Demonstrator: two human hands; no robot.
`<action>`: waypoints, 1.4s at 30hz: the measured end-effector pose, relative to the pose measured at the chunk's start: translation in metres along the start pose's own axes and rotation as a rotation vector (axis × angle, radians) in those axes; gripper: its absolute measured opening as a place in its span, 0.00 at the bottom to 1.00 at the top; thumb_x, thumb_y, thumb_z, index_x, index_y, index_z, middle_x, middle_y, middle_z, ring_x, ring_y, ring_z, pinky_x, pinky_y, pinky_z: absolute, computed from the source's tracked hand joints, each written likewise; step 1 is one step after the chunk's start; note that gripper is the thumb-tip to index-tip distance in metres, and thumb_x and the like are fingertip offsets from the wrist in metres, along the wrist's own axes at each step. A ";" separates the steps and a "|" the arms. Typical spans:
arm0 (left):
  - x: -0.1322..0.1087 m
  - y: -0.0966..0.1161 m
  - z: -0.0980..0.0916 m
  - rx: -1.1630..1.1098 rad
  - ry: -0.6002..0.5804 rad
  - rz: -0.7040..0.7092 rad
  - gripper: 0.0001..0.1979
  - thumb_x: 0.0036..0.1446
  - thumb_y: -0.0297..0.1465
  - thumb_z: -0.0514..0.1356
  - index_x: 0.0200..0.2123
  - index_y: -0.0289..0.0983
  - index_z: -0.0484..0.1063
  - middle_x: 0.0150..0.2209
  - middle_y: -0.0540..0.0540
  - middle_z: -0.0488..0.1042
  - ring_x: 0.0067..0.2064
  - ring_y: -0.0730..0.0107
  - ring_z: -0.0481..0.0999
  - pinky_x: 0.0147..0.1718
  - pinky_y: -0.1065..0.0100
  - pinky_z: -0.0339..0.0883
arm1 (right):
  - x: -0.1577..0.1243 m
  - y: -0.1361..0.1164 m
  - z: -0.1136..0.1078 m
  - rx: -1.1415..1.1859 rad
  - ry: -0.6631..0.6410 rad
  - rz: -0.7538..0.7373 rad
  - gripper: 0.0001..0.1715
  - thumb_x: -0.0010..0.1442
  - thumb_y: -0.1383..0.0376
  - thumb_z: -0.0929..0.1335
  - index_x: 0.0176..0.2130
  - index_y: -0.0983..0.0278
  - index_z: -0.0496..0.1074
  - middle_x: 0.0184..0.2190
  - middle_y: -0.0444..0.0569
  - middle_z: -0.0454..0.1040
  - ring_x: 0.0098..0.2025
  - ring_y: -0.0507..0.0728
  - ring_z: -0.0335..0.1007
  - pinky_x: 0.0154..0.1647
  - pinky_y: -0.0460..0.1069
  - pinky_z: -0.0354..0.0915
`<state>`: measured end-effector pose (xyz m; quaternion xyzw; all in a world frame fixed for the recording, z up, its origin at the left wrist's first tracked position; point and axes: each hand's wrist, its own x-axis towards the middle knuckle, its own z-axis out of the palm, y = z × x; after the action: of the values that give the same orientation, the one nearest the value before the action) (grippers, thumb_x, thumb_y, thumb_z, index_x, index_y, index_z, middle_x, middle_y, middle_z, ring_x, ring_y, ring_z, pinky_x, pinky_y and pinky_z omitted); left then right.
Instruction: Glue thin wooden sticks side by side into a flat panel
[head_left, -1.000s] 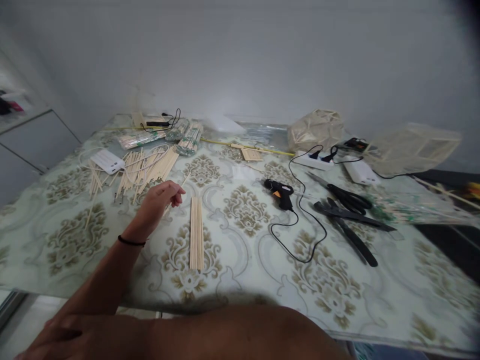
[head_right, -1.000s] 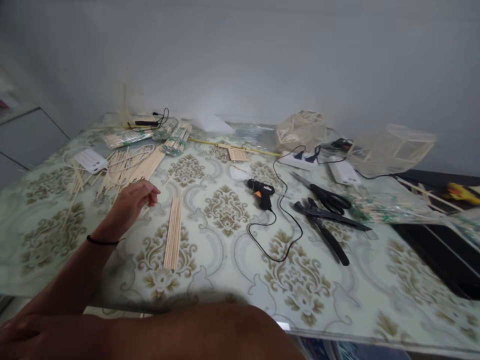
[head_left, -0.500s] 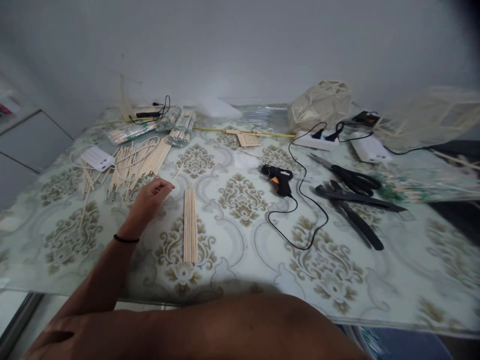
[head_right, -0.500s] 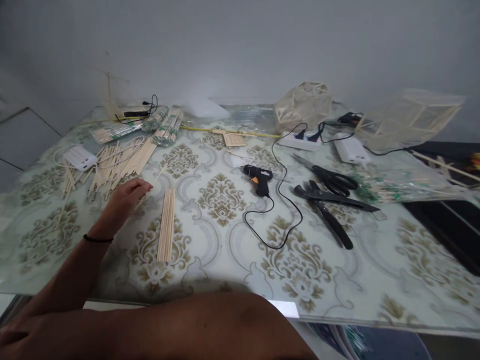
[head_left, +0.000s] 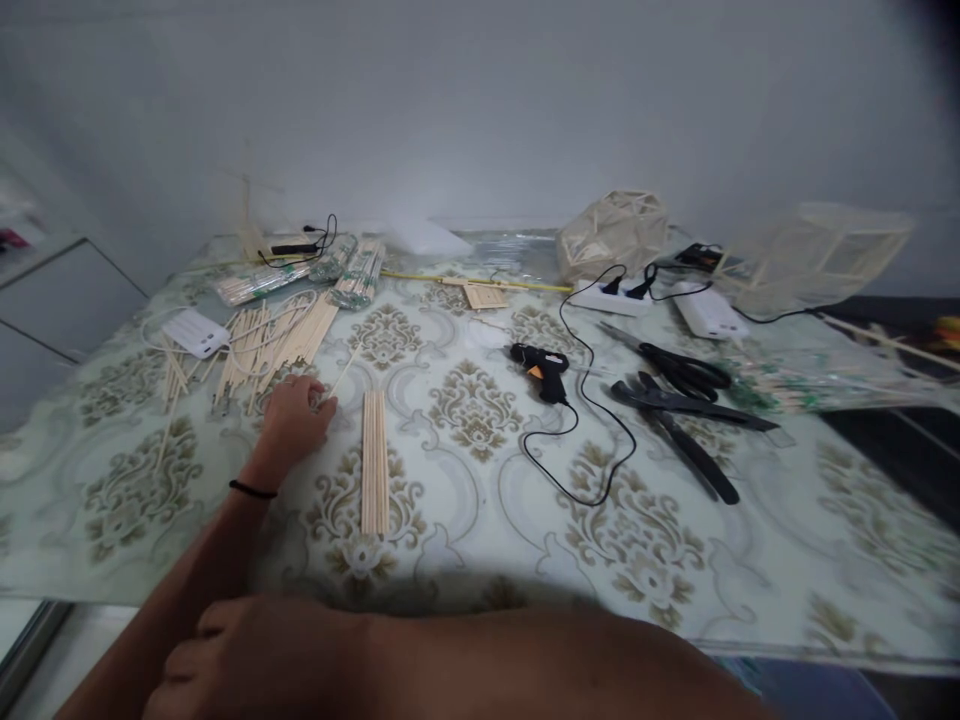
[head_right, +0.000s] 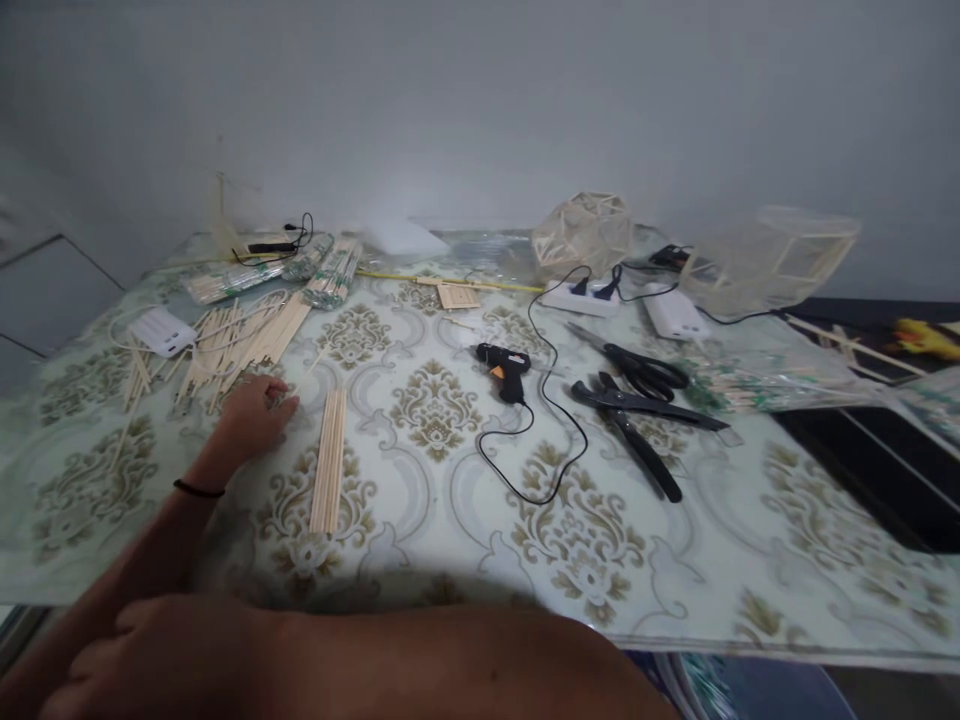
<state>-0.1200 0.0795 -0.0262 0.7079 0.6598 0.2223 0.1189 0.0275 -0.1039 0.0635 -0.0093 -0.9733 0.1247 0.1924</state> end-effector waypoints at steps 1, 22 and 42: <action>-0.001 0.000 0.000 0.015 -0.007 -0.011 0.23 0.78 0.43 0.71 0.68 0.39 0.78 0.67 0.38 0.80 0.62 0.50 0.85 0.61 0.45 0.85 | -0.007 0.002 -0.005 0.001 0.000 0.044 0.19 0.84 0.69 0.71 0.42 0.54 0.88 0.51 0.36 0.94 0.51 0.50 0.86 0.50 0.47 0.78; -0.045 0.042 -0.027 -0.337 -0.420 0.293 0.21 0.79 0.43 0.70 0.66 0.39 0.79 0.66 0.38 0.81 0.61 0.52 0.86 0.60 0.46 0.86 | -0.144 0.061 -0.016 0.837 0.647 1.145 0.25 0.79 0.53 0.77 0.68 0.61 0.78 0.62 0.55 0.84 0.54 0.63 0.87 0.54 0.62 0.86; 0.014 0.043 -0.027 -0.144 -0.473 0.589 0.66 0.50 0.70 0.80 0.82 0.44 0.68 0.76 0.30 0.75 0.75 0.30 0.75 0.77 0.35 0.68 | -0.167 0.094 -0.022 1.084 0.433 1.338 0.27 0.78 0.54 0.78 0.69 0.60 0.78 0.66 0.56 0.82 0.59 0.66 0.85 0.59 0.65 0.85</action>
<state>-0.0946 0.0857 0.0193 0.8887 0.3651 0.1233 0.2486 0.1871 -0.0183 -0.0024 -0.5073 -0.5133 0.6504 0.2369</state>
